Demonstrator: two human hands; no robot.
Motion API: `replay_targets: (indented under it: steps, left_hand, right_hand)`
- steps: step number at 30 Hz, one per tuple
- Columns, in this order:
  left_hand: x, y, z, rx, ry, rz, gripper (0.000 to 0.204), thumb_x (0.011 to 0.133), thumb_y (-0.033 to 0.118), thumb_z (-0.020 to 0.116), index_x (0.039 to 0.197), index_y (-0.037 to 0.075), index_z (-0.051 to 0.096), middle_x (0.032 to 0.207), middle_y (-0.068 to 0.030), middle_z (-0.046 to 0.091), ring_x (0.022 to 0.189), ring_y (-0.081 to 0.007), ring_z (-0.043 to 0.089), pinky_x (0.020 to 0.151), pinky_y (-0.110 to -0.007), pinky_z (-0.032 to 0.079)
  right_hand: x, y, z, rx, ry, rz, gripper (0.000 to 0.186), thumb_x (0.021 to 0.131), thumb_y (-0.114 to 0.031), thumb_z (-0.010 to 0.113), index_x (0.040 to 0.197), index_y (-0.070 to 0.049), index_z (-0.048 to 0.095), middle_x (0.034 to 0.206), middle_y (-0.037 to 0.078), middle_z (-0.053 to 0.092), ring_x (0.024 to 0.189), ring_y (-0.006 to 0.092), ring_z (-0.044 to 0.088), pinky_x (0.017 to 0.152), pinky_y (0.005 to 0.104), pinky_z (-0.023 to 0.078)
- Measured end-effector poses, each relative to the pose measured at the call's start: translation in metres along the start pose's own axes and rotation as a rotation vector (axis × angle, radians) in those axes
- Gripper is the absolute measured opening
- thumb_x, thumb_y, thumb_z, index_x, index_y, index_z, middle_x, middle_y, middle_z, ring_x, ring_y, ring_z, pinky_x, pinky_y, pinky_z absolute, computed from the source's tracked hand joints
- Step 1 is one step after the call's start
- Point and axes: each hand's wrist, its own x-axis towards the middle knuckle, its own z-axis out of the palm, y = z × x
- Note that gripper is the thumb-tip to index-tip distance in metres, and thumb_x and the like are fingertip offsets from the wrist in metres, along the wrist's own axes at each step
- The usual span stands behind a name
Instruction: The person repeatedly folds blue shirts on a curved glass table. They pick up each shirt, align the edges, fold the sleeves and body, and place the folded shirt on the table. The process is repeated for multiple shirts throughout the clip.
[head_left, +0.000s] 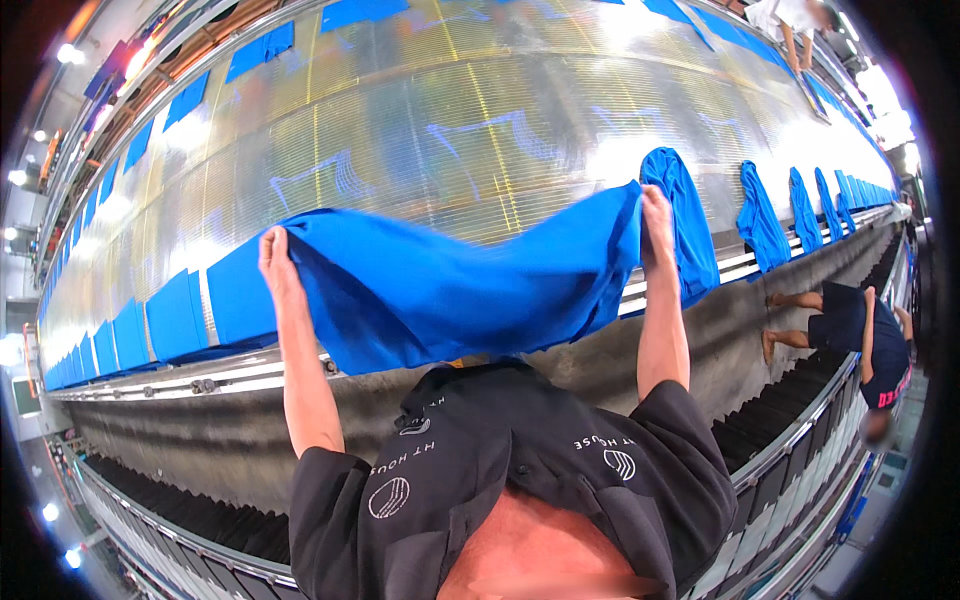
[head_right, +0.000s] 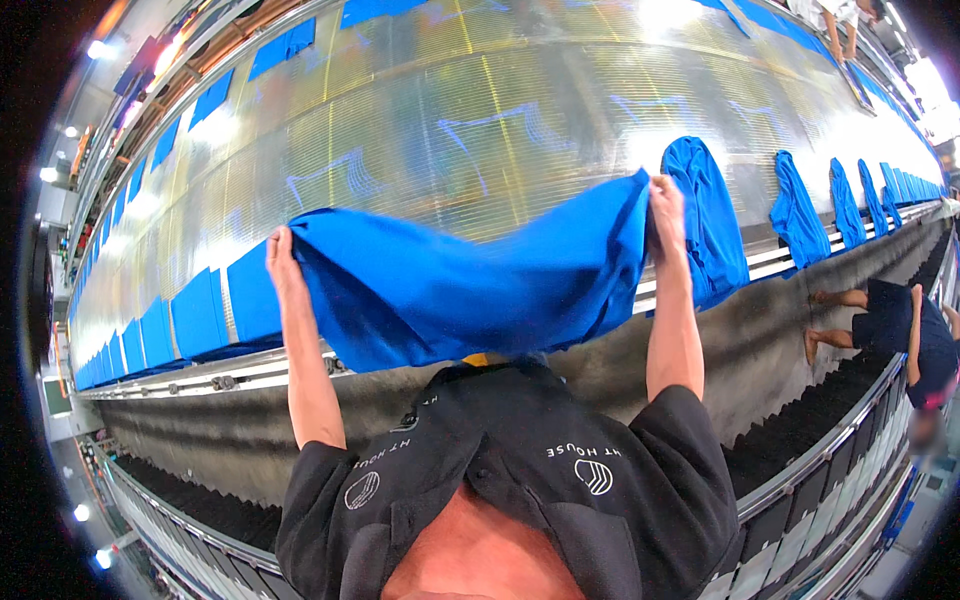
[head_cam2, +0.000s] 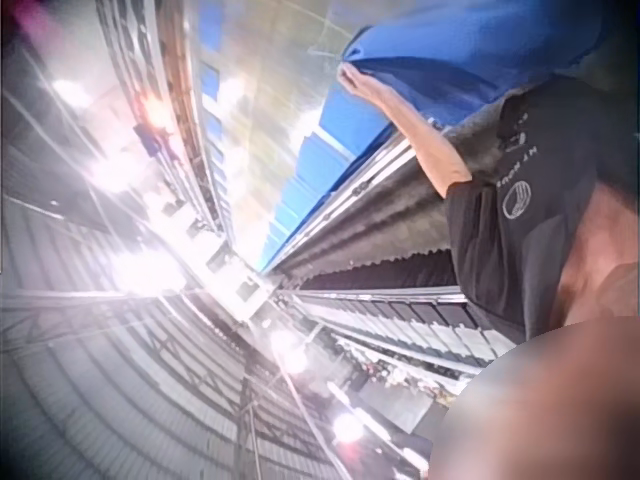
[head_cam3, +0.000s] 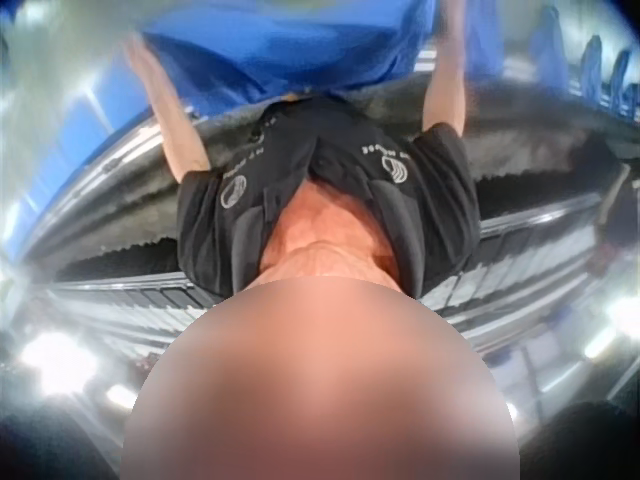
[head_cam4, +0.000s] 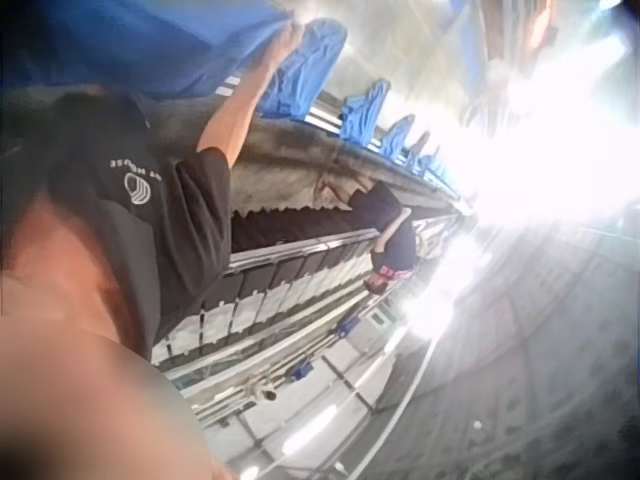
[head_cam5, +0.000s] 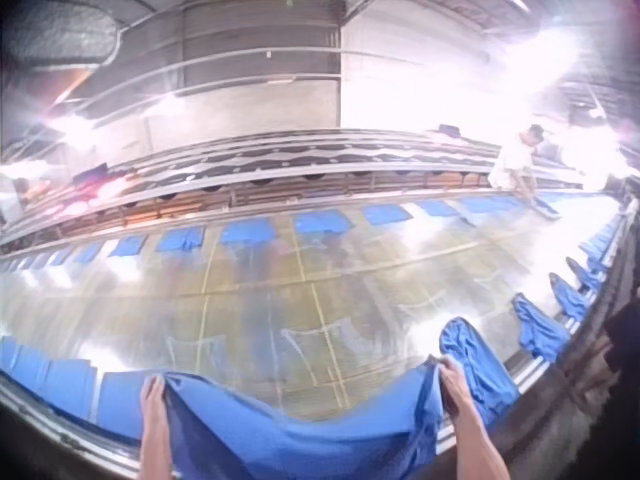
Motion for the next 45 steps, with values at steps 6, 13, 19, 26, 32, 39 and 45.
replay_targets:
  steps: [6,13,19,26,32,39,45]
  left_hand:
    - [-0.061,-0.094,-0.019,0.255,-0.035,-0.575,0.052,0.092,0.046,0.067,0.118,0.004,0.052,0.095,-0.0067,0.058,0.065,-0.0111,0.047,0.051,-0.027,0.040]
    - [-0.121,-0.094,-0.017,1.225,-0.101,-0.331,0.085,0.077,0.051,0.077,0.134,-0.004,0.046,0.122,-0.0249,0.061,0.130,-0.0412,0.045,0.110,-0.052,0.032]
    - [-0.122,-0.089,-0.006,1.533,-0.295,-0.223,0.056,0.075,0.048,0.077,0.093,-0.004,0.067,0.104,-0.0172,0.069,0.104,-0.0386,0.061,0.089,-0.051,0.044]
    - [-0.102,-0.099,-0.023,-0.428,0.032,-0.806,0.033,0.092,0.021,0.066,0.120,0.004,0.063,0.118,-0.0123,0.068,0.106,-0.0264,0.065,0.097,-0.043,0.049]
    - [-0.110,-0.088,0.003,-0.365,-0.277,-1.252,0.054,0.085,0.021,0.078,0.131,0.004,0.056,0.128,-0.0143,0.064,0.115,-0.0299,0.062,0.101,-0.052,0.049]
    - [-0.054,-0.075,-0.008,-0.373,-0.313,-0.905,0.044,0.086,0.015,0.077,0.125,0.002,0.060,0.118,-0.0133,0.068,0.106,-0.0267,0.066,0.096,-0.045,0.053]
    - [-0.022,-0.060,-0.024,-0.399,-0.247,-0.814,0.027,0.093,0.018,0.070,0.113,0.000,0.066,0.113,-0.0109,0.070,0.103,-0.0231,0.067,0.092,-0.043,0.055]
  right_hand:
    - [0.011,0.126,-0.009,-0.180,0.014,0.272,0.016,0.094,-0.019,0.062,0.084,-0.007,0.061,0.070,-0.006,0.048,0.063,0.0046,0.039,0.057,0.0257,0.034]
    - [-0.033,0.093,-0.011,-0.266,-0.161,0.297,0.025,0.088,-0.021,0.071,0.099,0.002,0.068,0.082,0.003,0.067,0.073,0.0085,0.057,0.067,0.0254,0.046]
    - [-0.035,0.083,-0.016,-0.379,-0.344,0.359,0.022,0.082,-0.010,0.071,0.098,0.004,0.068,0.082,0.009,0.070,0.069,0.0122,0.062,0.061,0.0298,0.051]
    - [-0.042,0.103,-0.034,-0.347,-0.144,0.354,0.009,0.084,-0.007,0.064,0.089,0.000,0.067,0.074,0.004,0.066,0.064,0.0106,0.058,0.056,0.0280,0.049]
    - [-0.040,0.120,-0.016,0.084,-0.007,0.585,0.013,0.095,-0.010,0.056,0.089,-0.006,0.067,0.077,0.000,0.063,0.072,0.0084,0.057,0.067,0.0261,0.047]
    - [-0.058,0.086,0.032,0.272,-0.081,0.618,0.025,0.093,-0.030,0.069,0.099,-0.006,0.068,0.091,0.004,0.068,0.075,0.0112,0.059,0.069,0.0288,0.048]
    - [-0.063,0.064,0.063,0.008,-0.127,0.370,0.016,0.088,-0.021,0.076,0.087,-0.008,0.067,0.081,-0.004,0.064,0.071,0.0059,0.056,0.066,0.0242,0.045]
